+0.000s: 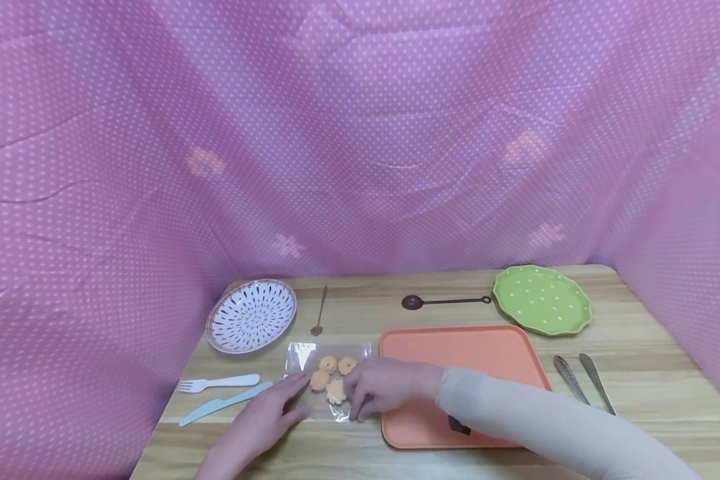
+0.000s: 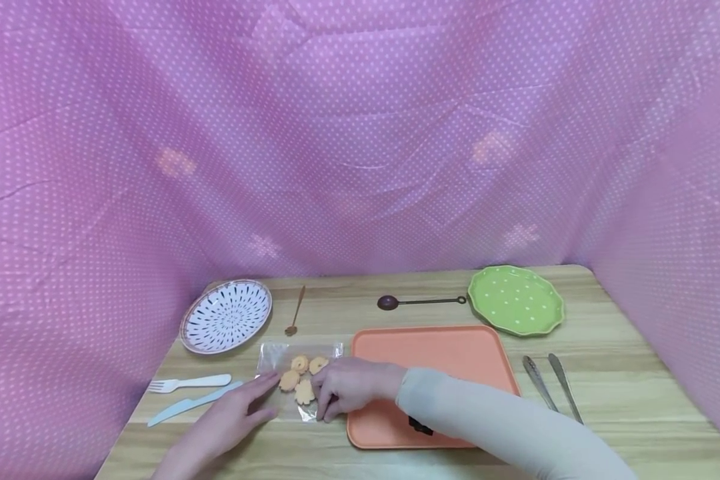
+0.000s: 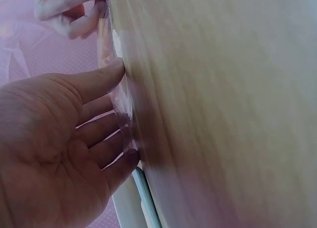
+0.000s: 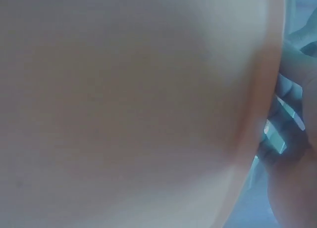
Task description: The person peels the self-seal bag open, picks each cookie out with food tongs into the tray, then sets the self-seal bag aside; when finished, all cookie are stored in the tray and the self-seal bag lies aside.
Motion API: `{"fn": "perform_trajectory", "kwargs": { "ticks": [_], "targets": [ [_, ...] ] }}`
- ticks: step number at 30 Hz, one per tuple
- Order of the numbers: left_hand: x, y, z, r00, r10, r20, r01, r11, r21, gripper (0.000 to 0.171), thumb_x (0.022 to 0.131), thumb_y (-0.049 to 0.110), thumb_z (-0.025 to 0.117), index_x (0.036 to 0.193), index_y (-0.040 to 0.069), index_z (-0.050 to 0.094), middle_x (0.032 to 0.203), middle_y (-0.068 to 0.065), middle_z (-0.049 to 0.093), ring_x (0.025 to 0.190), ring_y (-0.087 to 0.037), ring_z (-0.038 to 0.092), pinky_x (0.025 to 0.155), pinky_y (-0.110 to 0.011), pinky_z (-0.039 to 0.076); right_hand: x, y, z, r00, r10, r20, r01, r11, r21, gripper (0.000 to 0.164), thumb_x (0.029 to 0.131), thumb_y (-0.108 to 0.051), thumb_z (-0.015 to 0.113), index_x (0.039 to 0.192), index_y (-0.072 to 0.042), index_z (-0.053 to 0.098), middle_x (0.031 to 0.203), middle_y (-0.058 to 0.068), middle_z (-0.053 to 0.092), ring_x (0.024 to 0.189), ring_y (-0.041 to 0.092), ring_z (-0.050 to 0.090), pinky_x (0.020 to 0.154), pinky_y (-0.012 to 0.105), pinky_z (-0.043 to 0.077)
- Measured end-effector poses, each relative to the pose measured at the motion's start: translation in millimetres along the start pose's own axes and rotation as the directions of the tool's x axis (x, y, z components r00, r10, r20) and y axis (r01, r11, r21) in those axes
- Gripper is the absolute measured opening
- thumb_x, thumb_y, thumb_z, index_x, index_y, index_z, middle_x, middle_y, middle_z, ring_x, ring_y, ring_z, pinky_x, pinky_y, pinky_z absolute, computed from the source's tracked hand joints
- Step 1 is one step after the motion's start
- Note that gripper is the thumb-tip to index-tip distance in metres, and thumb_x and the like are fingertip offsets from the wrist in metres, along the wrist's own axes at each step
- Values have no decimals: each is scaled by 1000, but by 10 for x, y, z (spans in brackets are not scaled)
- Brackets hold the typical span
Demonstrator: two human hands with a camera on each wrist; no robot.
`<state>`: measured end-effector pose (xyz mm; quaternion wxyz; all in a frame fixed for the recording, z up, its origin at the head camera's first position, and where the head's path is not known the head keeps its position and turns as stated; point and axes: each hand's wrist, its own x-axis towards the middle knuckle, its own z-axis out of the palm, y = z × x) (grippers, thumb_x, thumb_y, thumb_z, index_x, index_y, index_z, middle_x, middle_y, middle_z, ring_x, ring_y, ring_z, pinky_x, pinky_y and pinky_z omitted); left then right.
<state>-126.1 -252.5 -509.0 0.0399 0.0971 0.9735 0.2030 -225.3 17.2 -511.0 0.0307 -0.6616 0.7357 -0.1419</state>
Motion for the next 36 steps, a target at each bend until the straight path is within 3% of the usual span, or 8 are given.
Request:
{"fn": "perform_trajectory", "kwargs": {
  "ticks": [10,18,25,32,36],
  "targets": [
    [-17,-10,35,1000,4,-17,-5,1000,-3,63,90,38,74,147,23,53,156,-2,51,142,-28,53,119,-52,43,-18,-10,58,999,29,17,-29,1000,2,8,88,-36,77,95,-32,78,95,-19,64,92,-10,55,91,2,42],
    [-24,-31,78,1000,4,-25,-4,1000,-7,61,91,36,74,147,22,54,157,-2,50,144,-27,51,120,-52,42,-65,-26,87,999,0,-34,-4,993,-115,6,87,-38,76,89,-33,76,93,-20,61,92,-5,53,90,7,41],
    [-45,-39,86,1000,4,-30,-3,1000,11,62,90,36,75,147,22,54,157,-3,50,144,-28,52,119,-52,43,-179,-60,5,999,43,-21,-45,995,-93,3,89,-34,74,89,-32,76,102,-19,68,105,-1,58,102,13,46],
    [-47,-39,75,1000,10,-27,-10,1000,14,62,91,35,74,147,21,53,156,-4,52,143,-27,52,119,-52,43,-230,-61,-5,998,63,-11,-64,995,-78,5,89,-36,75,90,-32,77,94,-20,63,99,-3,56,98,12,45],
    [-34,-38,76,999,22,-31,-22,1000,16,63,90,35,75,147,19,53,155,-5,52,143,-29,52,119,-53,43,-220,-41,-26,997,76,-5,-77,995,-66,12,90,-39,74,101,-34,76,97,-20,64,94,-5,54,90,8,43]
  ]
}}
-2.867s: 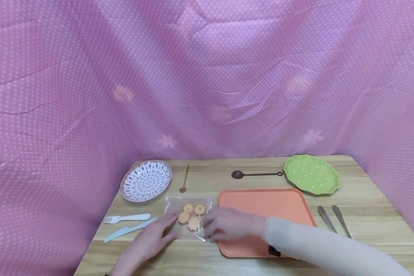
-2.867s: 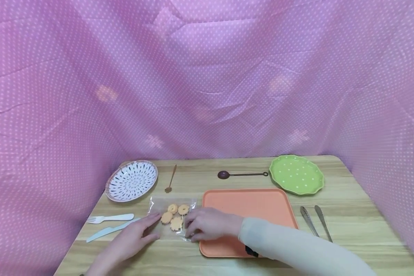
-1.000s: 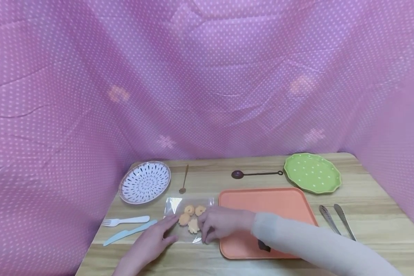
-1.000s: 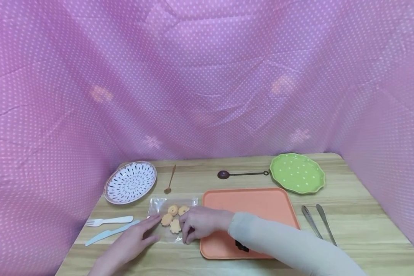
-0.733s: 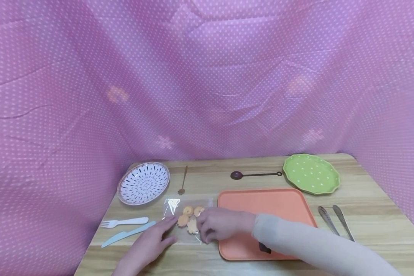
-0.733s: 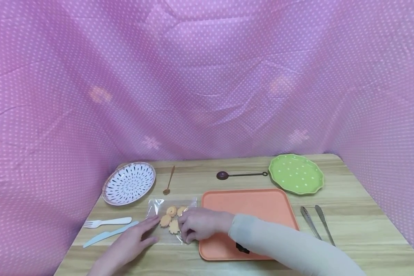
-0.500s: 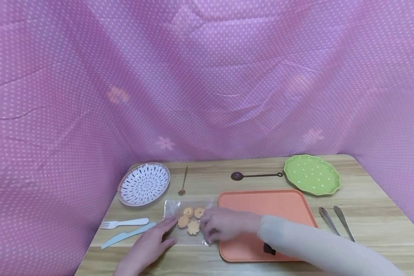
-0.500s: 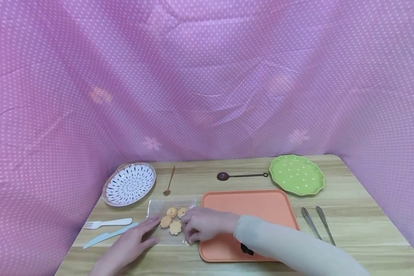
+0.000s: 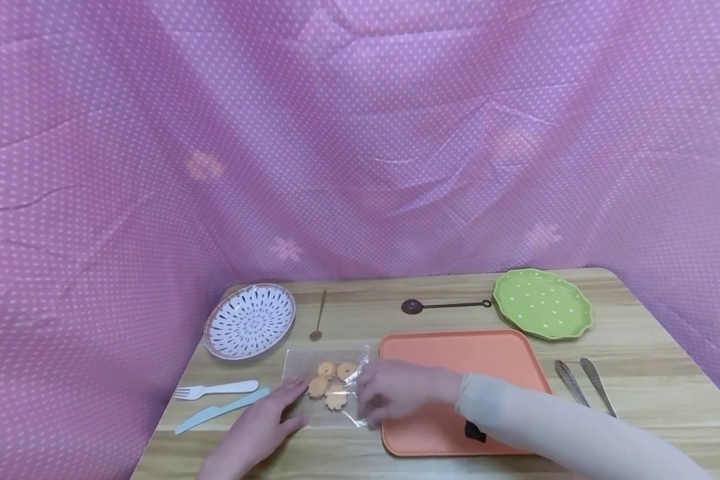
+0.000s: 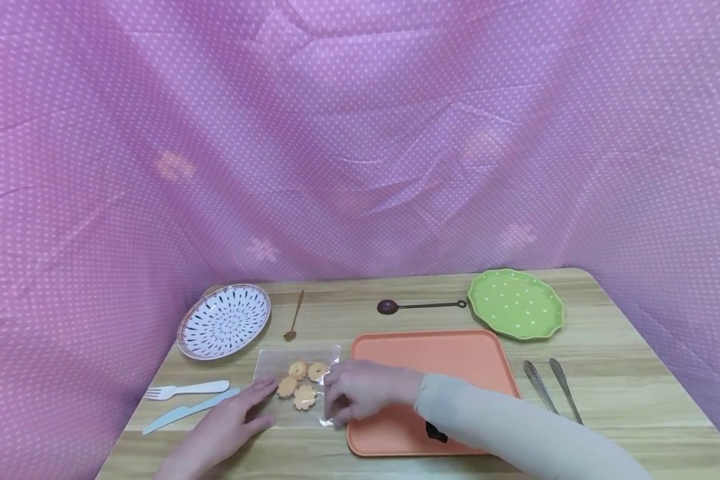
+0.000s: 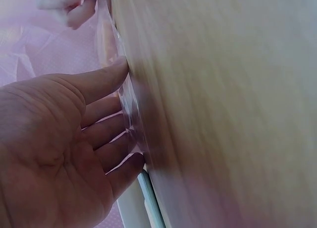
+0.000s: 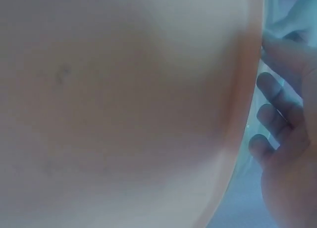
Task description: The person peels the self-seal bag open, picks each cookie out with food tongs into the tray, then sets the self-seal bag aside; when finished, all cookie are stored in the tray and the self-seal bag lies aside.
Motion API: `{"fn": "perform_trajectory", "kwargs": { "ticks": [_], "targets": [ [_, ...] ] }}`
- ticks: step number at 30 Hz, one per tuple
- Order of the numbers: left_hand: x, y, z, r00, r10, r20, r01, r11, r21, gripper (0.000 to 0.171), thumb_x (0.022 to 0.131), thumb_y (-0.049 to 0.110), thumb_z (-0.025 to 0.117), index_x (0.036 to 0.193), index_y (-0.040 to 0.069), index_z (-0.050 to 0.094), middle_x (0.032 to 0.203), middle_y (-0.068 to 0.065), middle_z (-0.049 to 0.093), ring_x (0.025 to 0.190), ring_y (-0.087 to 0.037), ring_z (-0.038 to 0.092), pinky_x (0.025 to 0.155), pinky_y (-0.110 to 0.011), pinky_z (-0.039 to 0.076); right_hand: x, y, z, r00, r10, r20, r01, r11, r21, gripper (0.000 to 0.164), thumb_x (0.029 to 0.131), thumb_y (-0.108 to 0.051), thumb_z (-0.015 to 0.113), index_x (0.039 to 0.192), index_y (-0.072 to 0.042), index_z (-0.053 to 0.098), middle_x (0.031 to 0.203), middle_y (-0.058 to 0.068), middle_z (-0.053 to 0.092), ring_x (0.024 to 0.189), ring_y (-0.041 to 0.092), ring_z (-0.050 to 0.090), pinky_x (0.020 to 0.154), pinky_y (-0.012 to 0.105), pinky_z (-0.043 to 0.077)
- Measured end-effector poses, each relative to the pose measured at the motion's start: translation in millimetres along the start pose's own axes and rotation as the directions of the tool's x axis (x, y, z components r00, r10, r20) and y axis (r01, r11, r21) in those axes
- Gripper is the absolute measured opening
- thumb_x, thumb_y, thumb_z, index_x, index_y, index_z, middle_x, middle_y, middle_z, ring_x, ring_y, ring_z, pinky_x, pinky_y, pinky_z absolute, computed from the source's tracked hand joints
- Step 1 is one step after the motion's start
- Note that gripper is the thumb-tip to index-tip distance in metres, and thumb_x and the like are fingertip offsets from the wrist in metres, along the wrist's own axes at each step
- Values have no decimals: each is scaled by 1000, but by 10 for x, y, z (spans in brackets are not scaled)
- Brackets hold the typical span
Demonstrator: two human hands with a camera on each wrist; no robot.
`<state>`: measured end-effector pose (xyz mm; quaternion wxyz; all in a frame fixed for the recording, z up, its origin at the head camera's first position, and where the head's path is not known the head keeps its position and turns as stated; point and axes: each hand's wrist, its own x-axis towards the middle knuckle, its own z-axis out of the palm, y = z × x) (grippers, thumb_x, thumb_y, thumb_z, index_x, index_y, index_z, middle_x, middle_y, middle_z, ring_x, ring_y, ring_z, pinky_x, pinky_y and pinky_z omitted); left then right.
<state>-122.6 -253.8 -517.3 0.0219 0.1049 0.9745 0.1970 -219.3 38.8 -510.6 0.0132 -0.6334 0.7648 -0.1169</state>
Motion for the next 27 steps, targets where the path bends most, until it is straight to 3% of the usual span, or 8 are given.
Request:
{"fn": "perform_trajectory", "kwargs": {
  "ticks": [4,8,14,27],
  "targets": [
    [-6,-4,2,1000,-4,0,4,1000,-4,62,90,35,75,147,19,53,156,-5,52,143,-28,53,119,-53,43,54,83,-18,999,39,-23,-39,999,-23,19,92,-38,73,111,-35,75,102,-17,64,93,-3,52,83,8,43],
    [-8,-5,13,1000,-12,4,12,1000,-5,62,91,37,74,147,20,54,156,-4,51,143,-27,52,119,-52,42,116,194,-18,996,74,-52,-79,992,-99,20,90,-40,74,109,-37,75,108,-16,65,100,0,54,91,16,46],
    [0,14,14,999,-28,21,28,1000,1,61,91,38,73,147,21,53,157,-4,50,144,-28,51,119,-53,43,182,275,17,996,56,-64,-64,989,-131,14,87,-40,76,101,-36,77,123,-11,69,119,7,59,104,27,47],
    [17,14,-9,999,-51,14,51,999,5,61,91,40,74,146,23,54,156,-1,52,143,-26,53,119,-51,44,241,341,24,996,-5,-90,-9,988,-153,6,90,-34,75,96,-32,76,100,-19,68,95,1,55,88,16,46]
  ]
}}
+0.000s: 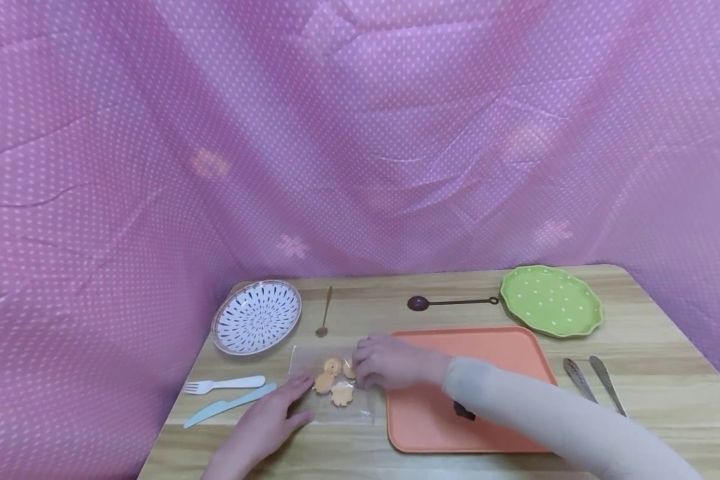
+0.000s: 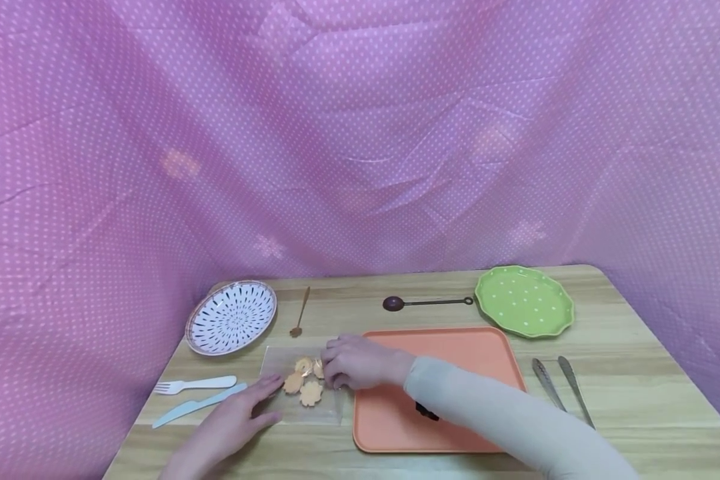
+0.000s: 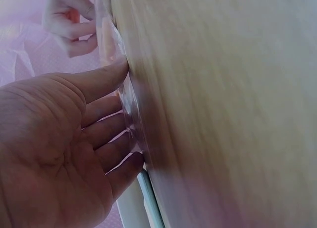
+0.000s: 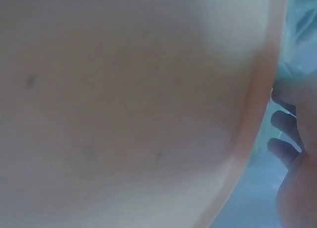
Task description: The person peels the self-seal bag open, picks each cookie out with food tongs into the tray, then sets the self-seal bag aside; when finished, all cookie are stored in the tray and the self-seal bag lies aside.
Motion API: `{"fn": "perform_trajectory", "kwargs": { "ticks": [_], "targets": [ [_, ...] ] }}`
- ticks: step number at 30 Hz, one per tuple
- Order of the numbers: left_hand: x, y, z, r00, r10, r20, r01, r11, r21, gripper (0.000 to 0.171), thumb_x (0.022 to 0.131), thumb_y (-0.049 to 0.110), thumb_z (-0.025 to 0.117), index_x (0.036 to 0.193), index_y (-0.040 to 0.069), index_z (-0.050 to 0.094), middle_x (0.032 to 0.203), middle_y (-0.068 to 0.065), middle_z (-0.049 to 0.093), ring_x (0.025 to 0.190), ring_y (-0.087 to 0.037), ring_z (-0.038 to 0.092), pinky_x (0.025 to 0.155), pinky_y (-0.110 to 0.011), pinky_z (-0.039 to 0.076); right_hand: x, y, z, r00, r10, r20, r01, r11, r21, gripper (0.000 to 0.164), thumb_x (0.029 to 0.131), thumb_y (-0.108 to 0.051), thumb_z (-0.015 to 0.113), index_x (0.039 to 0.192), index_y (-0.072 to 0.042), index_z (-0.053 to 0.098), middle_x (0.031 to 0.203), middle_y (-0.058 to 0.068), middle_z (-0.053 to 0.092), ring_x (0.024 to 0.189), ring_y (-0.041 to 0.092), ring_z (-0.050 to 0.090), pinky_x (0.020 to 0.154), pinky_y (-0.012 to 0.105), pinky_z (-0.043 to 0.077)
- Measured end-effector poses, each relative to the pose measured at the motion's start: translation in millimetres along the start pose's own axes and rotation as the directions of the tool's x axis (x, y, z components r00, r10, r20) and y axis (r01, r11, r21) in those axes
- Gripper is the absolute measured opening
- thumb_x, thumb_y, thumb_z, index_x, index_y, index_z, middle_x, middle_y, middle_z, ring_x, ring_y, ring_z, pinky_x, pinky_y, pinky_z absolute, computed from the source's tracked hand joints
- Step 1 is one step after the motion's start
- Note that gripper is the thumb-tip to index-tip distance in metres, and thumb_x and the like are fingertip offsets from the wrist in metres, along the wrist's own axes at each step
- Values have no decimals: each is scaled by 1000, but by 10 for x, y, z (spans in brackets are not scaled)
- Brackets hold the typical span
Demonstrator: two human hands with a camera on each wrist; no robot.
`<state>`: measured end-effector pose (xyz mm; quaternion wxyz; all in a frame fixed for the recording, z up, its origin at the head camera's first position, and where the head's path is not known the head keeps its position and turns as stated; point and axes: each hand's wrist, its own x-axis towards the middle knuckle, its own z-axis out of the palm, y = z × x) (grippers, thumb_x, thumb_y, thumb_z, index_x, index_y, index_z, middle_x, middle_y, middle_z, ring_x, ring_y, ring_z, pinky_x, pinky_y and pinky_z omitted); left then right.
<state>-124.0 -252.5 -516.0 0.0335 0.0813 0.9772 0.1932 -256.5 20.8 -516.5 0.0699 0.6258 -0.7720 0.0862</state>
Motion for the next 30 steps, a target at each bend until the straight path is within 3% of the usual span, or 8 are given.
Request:
{"fn": "perform_trajectory", "kwargs": {
  "ticks": [7,14,22,26,30],
  "targets": [
    [-3,-3,-15,1000,-20,17,20,1000,-19,63,91,42,73,147,23,53,157,-1,50,144,-28,51,119,-54,42,-151,83,-67,998,-30,-62,33,998,54,5,90,-26,76,93,-29,75,96,-16,69,91,2,56,87,16,49],
    [-2,-41,-16,1000,-8,-4,8,1000,26,66,89,46,74,147,23,53,156,0,51,142,-29,53,118,-54,44,-322,127,-95,999,37,-26,-33,991,130,5,94,-24,71,94,-28,74,99,-18,72,93,2,57,88,18,49],
    [68,-44,-123,986,112,-125,-96,987,130,66,77,46,84,136,22,64,149,-5,59,134,-30,60,111,-52,52,-354,117,-107,996,86,15,-87,990,108,9,94,-29,69,96,-33,77,99,-22,73,91,2,56,86,21,47],
    [192,30,-213,975,165,-147,-148,982,115,57,84,47,79,133,23,66,146,-5,62,133,-29,61,113,-52,50,-384,93,-101,995,95,7,-96,990,101,12,95,-33,68,102,-34,78,104,-21,75,94,3,56,88,23,46],
    [371,87,-166,952,271,-142,-256,960,115,52,89,47,75,132,20,67,143,-6,64,132,-28,62,114,-52,49,-394,80,-84,996,84,-22,-81,992,100,12,94,-37,70,101,-34,78,103,-21,75,95,3,56,89,24,45]
  ]
}}
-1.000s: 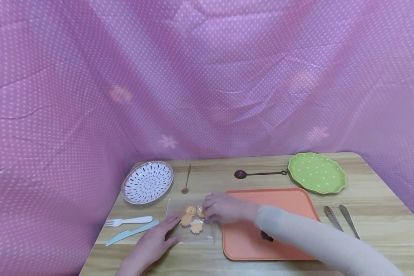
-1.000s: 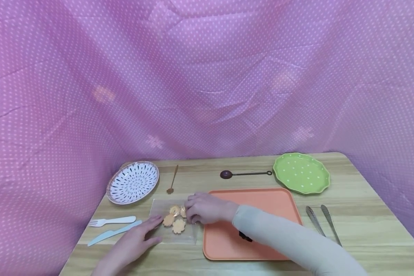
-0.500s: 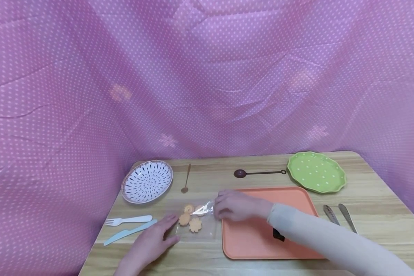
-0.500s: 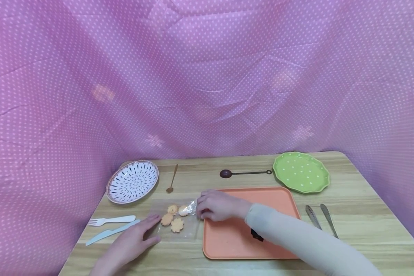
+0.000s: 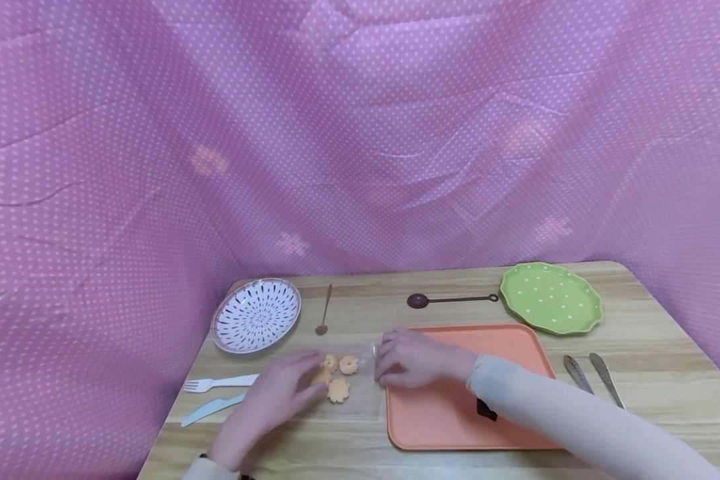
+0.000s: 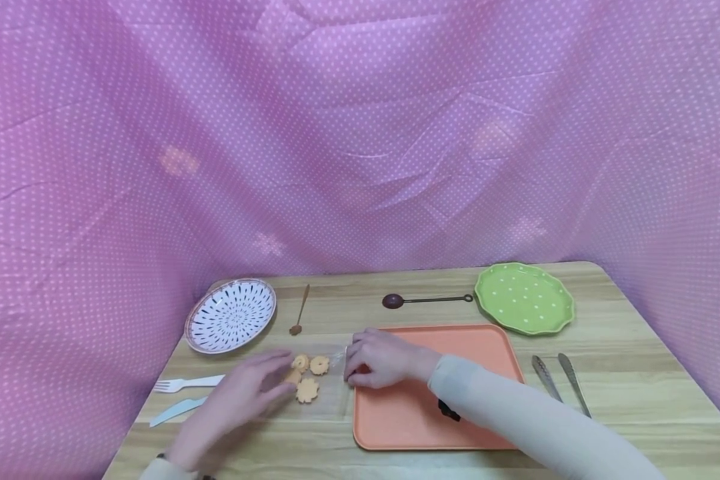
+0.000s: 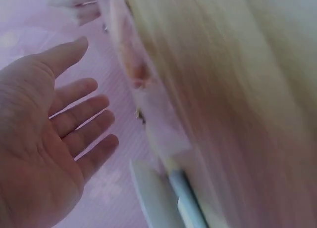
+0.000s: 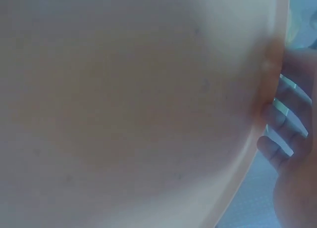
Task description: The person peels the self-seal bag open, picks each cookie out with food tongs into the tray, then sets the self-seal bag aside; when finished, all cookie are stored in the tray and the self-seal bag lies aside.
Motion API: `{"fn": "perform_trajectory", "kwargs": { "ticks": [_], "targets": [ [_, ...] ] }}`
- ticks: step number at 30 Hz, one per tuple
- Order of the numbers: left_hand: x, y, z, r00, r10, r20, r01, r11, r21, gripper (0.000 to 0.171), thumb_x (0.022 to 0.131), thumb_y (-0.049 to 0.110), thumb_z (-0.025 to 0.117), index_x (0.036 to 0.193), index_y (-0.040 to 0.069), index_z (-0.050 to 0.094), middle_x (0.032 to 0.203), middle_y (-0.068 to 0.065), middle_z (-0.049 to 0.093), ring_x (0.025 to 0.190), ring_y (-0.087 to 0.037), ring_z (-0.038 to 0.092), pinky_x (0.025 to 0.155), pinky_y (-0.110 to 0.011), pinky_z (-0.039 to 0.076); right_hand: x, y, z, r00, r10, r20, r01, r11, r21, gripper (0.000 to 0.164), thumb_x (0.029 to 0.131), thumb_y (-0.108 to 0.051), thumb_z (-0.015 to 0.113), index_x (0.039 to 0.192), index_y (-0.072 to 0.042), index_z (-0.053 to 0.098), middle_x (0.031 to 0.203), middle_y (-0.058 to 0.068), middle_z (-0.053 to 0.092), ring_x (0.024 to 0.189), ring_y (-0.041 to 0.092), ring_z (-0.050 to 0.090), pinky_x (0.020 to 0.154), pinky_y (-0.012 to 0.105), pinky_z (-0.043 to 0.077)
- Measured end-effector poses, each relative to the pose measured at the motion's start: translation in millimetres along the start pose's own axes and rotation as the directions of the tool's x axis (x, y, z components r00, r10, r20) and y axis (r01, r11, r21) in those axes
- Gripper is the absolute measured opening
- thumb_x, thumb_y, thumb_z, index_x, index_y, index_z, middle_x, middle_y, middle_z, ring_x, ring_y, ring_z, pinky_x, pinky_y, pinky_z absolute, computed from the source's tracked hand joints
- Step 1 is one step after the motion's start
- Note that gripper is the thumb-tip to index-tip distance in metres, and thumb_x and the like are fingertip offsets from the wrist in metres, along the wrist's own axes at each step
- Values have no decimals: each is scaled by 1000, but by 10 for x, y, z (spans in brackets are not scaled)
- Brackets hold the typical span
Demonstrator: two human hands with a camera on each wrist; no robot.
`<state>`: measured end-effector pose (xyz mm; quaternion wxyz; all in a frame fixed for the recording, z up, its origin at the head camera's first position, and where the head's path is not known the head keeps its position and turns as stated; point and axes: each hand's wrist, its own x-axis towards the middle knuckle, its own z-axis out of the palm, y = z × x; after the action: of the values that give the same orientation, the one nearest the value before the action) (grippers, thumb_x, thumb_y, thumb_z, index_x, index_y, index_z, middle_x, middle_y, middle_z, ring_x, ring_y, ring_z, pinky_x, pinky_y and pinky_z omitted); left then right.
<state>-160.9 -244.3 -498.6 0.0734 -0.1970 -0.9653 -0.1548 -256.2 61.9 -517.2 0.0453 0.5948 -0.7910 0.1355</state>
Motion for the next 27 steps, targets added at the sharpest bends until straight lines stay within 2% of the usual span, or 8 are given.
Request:
{"fn": "perform_trajectory", "kwargs": {
  "ticks": [2,4,9,13,20,27],
  "targets": [
    [64,-22,61,999,44,17,-43,999,-8,50,89,46,75,130,19,68,143,-6,64,132,-29,62,115,-53,48,-1,-8,10,1000,-5,-5,5,1000,-4,12,94,-40,70,100,-35,78,101,-21,75,94,2,55,89,23,45],
    [103,-47,111,997,60,41,-59,998,-14,44,89,45,75,127,22,71,144,-5,64,134,-28,61,115,-52,48,3,-22,16,1000,-5,1,5,1000,-7,13,94,-43,70,99,-35,78,100,-22,74,94,2,55,91,24,45],
    [130,-76,157,997,36,69,-32,998,-60,28,89,41,75,114,30,77,140,0,66,132,-25,62,115,-49,48,14,-42,16,1000,-1,9,1,1000,-10,13,94,-43,69,97,-35,78,100,-22,74,96,2,56,93,24,45],
    [133,-72,154,999,-8,34,11,994,-107,18,87,38,77,104,32,80,131,4,72,127,-21,66,113,-47,51,12,-36,12,1000,5,-10,-5,1000,-6,11,93,-43,70,93,-35,78,98,-21,73,94,2,56,91,24,44],
    [117,-41,128,992,-121,-48,107,967,-230,23,85,35,80,107,29,79,124,5,75,120,-18,70,111,-47,52,-4,-34,14,999,10,-45,-9,1000,12,14,93,-46,70,89,-35,78,95,-20,73,93,3,57,93,25,46],
    [97,-33,135,983,-148,-113,111,953,-282,21,84,32,82,104,27,80,117,5,78,111,-12,74,105,-41,57,-29,-30,25,998,21,-51,-21,1000,15,16,93,-47,70,90,-35,78,93,-20,72,93,4,57,95,27,47]
  ]
}}
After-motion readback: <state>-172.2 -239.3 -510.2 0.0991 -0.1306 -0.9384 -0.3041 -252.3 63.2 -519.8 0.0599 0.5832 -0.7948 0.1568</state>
